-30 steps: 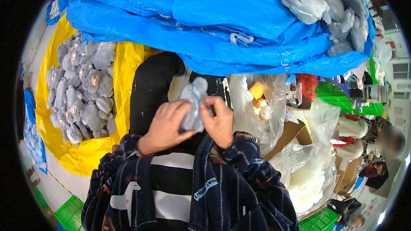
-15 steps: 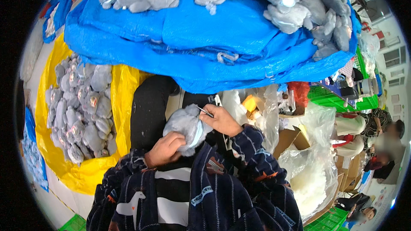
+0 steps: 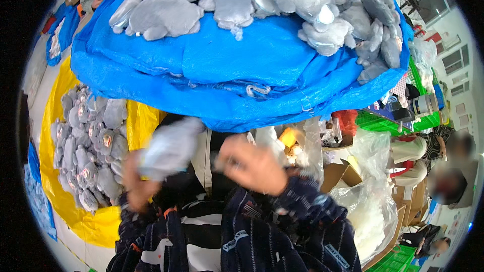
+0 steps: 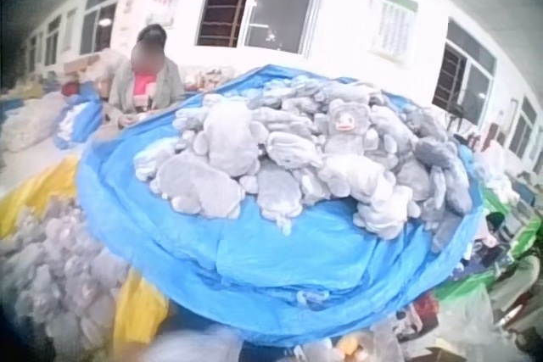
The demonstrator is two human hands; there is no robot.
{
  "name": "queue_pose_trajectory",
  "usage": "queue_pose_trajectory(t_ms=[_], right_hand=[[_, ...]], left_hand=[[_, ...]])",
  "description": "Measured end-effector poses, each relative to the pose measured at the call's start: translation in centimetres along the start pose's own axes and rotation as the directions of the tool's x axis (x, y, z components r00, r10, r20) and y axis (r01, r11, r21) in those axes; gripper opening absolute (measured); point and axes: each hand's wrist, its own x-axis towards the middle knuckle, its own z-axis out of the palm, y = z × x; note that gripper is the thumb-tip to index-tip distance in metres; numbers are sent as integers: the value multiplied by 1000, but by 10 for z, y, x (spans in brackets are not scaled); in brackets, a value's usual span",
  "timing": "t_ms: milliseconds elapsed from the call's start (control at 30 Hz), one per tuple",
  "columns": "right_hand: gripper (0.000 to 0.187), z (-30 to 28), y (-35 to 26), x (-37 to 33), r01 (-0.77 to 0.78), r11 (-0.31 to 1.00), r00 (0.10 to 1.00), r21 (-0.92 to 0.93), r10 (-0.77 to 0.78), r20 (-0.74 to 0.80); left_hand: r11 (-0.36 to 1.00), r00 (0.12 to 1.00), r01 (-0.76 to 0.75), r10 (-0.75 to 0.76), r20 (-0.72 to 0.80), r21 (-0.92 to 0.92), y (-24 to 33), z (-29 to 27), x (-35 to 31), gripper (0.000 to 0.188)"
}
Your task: The person sits on the floor and stuffs white filling into gray bear-shaped plush toys using a small tool. They repeatedly open the toy, insert filling, and close the opening, then place the finished toy into a large blue bag.
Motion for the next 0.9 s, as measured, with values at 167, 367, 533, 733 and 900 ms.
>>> queue_pose_trajectory(t_ms=[167,367,533,733,900], right_hand=[[18,-115,87,110,-240,961,737,-140,86,-670],[30,-180,187,178,-449,869,552,-209,85,-830],[19,-164,184,193,-391,840,513,375,537,-669],[14,-110,80,120,-229,875,682,426,456,-572],[22,-25,-15,-10,-470,850,803,236,523,-286]], left_hand=[[596,841,386,86,-534,704,-58,-145,8,50],[821,858,435,-255,-445,369,-77,-103,-19,44],[970,984,177,-176,-18,165,-15,-18,27,30],[989,995,-22,36,92,-144,38,7,55,31],[956,997,52,-32,75,-290,61,18,47,39]])
